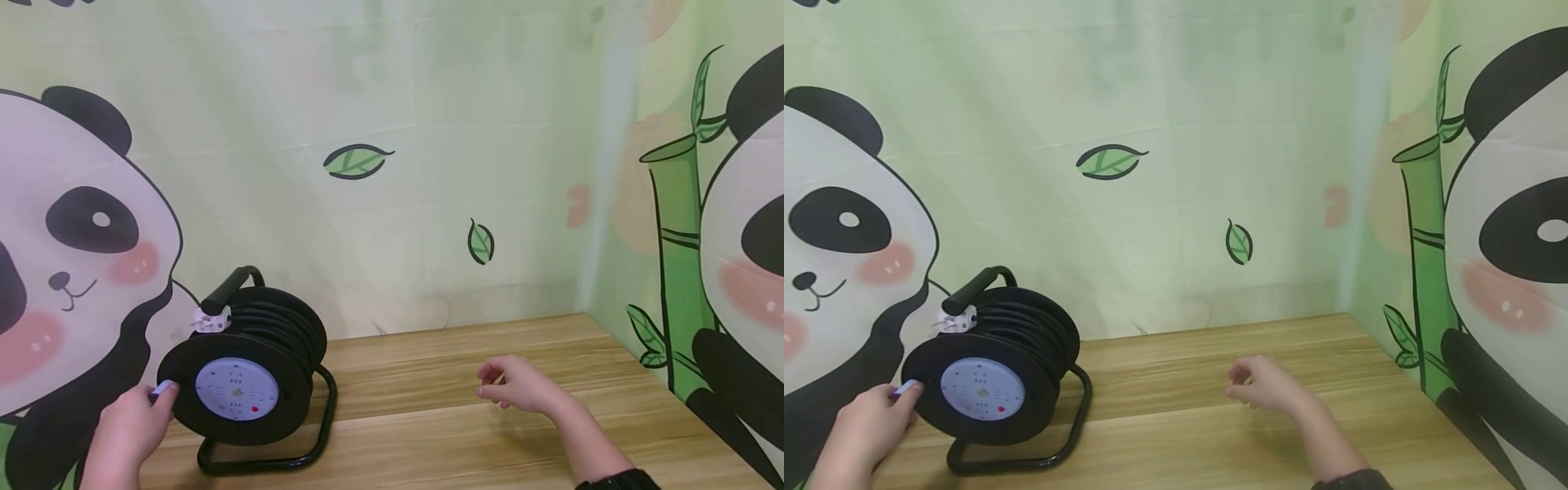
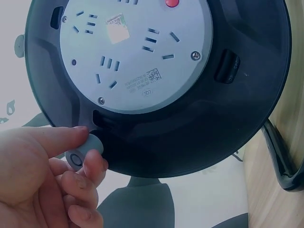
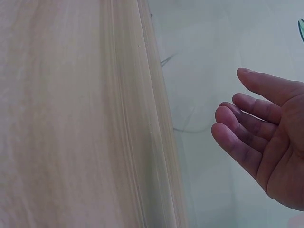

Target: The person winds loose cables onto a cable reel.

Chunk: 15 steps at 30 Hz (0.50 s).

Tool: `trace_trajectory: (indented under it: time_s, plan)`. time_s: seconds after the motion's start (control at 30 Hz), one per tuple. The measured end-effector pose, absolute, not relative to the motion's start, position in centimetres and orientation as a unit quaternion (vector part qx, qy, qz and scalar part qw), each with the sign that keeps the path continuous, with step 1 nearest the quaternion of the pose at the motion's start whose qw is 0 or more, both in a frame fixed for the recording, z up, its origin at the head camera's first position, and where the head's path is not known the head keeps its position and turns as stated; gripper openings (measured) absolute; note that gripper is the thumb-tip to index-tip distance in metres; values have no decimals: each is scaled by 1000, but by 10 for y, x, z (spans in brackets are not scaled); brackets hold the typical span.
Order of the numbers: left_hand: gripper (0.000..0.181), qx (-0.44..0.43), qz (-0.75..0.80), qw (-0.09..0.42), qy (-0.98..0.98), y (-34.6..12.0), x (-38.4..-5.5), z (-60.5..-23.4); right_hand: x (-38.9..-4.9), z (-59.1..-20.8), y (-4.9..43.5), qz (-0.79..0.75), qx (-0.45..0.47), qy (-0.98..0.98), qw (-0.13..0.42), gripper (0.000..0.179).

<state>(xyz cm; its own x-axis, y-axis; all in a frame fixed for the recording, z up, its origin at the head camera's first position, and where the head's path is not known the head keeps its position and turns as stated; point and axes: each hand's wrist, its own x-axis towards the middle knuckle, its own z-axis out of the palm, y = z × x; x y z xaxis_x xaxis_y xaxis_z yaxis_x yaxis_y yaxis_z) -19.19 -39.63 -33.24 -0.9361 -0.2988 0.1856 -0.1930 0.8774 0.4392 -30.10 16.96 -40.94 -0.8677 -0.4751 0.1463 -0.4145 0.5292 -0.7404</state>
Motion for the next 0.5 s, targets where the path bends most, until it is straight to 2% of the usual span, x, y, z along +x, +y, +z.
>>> trace_trajectory:
  time_s: [0.27,0.43,0.5]
  plan:
    - [54,138,-222,110,-959,-397,-193,-334,-300,-407,171,-409,-251,876,41,25]
    - [69,177,-209,118,-954,-398,-191,-331,-300,-402,172,-414,-254,874,29,26]
    - [76,208,-207,138,-946,-394,-189,-326,-300,-397,172,-416,-256,872,18,27]
